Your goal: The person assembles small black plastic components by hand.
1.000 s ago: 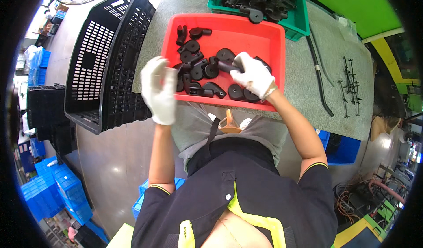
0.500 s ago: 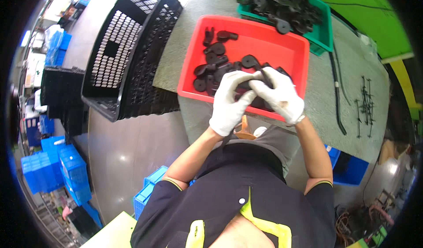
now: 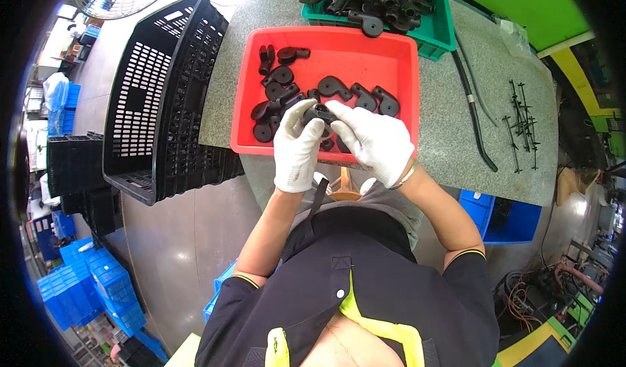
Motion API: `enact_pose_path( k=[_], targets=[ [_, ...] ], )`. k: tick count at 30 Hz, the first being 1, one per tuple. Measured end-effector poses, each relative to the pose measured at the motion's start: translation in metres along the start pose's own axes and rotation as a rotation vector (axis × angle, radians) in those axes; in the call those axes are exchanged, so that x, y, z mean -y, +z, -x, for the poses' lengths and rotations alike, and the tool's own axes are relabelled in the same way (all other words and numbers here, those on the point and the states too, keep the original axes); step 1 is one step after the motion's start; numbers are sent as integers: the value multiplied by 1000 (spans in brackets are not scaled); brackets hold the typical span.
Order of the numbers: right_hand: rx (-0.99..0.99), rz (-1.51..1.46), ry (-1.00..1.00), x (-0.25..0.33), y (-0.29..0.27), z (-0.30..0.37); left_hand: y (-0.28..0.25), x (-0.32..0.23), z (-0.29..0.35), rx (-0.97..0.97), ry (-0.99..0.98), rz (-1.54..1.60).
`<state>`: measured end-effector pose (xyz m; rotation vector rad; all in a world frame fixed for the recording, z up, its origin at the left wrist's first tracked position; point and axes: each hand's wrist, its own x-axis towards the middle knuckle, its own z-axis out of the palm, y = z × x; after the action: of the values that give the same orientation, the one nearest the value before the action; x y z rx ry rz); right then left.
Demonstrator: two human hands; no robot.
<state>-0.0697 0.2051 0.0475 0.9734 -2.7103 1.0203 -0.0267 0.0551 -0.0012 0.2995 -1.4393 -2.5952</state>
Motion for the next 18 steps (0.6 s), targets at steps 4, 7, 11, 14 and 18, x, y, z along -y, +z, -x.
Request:
enact_pose_path(
  k=[4, 7, 11, 14, 18],
  targets=[
    [-7, 56, -30, 3, 1, 0, 1, -1, 1, -29, -22, -17],
    [76, 47, 33, 8, -3, 1, 2, 1, 1, -24, -14, 62],
    [79, 71, 42, 9, -2, 1, 2, 0, 1, -27, -22, 78],
    [30, 121, -2, 6, 3, 2, 2, 0, 1, -39, -25, 68],
    [-9, 142, -40, 6, 4, 3, 3, 0, -1, -84, -32, 81]
  ],
)
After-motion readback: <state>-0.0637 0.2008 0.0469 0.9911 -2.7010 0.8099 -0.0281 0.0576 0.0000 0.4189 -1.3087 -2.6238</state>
